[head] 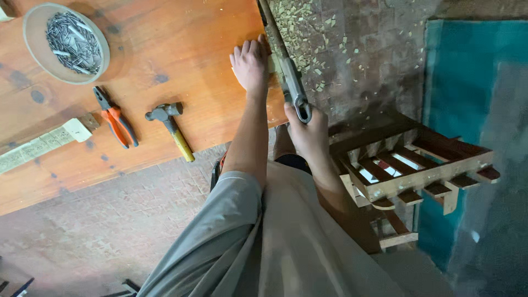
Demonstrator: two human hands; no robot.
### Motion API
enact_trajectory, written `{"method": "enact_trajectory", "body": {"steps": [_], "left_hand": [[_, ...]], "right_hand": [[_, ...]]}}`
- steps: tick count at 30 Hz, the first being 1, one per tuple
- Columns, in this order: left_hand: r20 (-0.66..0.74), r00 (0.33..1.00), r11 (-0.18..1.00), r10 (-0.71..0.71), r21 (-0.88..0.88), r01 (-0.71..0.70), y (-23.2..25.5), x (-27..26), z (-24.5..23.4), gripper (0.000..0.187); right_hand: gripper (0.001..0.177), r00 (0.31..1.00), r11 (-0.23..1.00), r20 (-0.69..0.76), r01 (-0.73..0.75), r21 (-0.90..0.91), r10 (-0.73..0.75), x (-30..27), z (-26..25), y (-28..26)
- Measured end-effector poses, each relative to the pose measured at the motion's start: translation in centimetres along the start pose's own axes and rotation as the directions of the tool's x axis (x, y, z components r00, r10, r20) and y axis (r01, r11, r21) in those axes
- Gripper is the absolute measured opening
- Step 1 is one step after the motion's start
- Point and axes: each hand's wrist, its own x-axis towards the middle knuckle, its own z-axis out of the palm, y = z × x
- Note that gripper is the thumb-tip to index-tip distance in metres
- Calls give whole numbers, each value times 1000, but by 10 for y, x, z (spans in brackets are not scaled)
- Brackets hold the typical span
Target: The person constructs a wooden structure by hammering nails into small wood pieces to join them together and using a handsaw to cut a length of wood.
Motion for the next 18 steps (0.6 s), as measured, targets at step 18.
{"method": "enact_trajectory", "body": {"steps": [18], "left_hand": [[31,999,997,-43,-55,45,-3,8,-3,48]], "right_hand": [[39,986,980,-156,-30,196,62,181,102,38]]}}
